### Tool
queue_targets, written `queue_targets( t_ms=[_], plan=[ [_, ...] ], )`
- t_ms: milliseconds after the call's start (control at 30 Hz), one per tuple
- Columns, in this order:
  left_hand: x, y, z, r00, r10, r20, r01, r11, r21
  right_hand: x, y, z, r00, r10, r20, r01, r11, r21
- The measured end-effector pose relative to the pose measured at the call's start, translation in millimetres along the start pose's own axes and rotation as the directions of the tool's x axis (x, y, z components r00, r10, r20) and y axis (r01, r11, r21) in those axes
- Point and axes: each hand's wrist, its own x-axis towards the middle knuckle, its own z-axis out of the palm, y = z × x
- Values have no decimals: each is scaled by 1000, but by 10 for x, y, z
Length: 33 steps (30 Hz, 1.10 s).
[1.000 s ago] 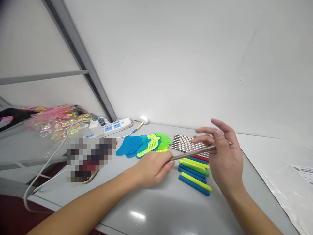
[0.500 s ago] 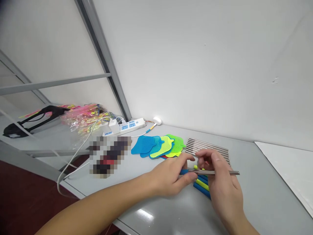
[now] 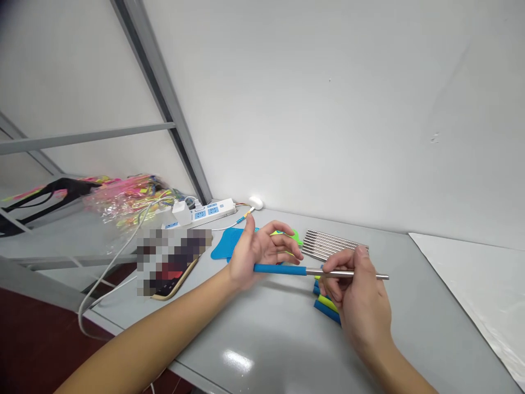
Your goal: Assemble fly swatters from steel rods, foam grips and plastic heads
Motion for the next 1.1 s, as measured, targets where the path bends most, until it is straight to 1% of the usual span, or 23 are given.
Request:
queue_targets(
  t_ms=[100,200,367,467,533,600,667,733,800,833,867,900,933,967,1000,1033,1067,1100],
  plan=[
    [-6,-37,18,1000,-3,-21,1,994,-107,-59,67,27,999,-15,-34,14,999,-36],
    [-14,-97,59,999,13,-43,-20,988,-156,-102,152,46,999,-27,-44,24,999,-48],
    [-42,-190,153,999,-26,-37,19,984,-177,-137,273,80,999,-14,-50,13,1000,-27],
    [-51,-189,178,998,-9,-55,0,985,-173,-191,323,105,996,-51,-74,49,998,-29],
    [-44,-160,167,998,10,-65,-20,987,-162,-234,340,118,995,-84,-57,81,995,-52],
    [-32,-124,146,997,35,-68,-43,992,-123,-263,335,120,995,-99,-16,96,989,-111],
    [-23,-97,131,996,69,-52,-72,996,-44,-265,307,112,992,-114,52,121,975,-184],
    [-27,-81,135,993,117,-29,-115,991,68,-242,262,98,982,-126,139,159,953,-257],
    [-44,-56,144,982,185,-20,-176,957,230,-206,215,79,967,-149,206,210,925,-318],
    [-53,-30,137,974,225,-19,-205,917,342,-187,195,68,959,-162,232,236,909,-343],
    [-58,11,112,964,266,-15,-227,849,478,-170,176,56,951,-179,252,264,895,-360],
    [-58,67,65,951,309,-1,-238,737,632,-155,160,44,942,-204,265,295,881,-369],
    [-51,138,-9,939,343,15,-226,584,780,-144,146,32,933,-232,275,326,869,-373],
    [-36,219,-110,931,361,44,-191,382,904,-135,134,22,923,-269,276,360,856,-370],
    [-17,304,-235,925,373,69,-134,151,979,-131,124,15,911,-312,271,396,846,-356],
    [4,386,-377,931,361,56,-42,-49,998,-130,118,11,898,-357,259,429,841,-330],
    [23,460,-526,946,326,-2,66,-184,981,-133,117,10,887,-390,247,453,842,-293],
    [37,521,-673,948,314,-45,116,-213,970,-139,123,11,882,-404,241,459,852,-251]
  ],
)
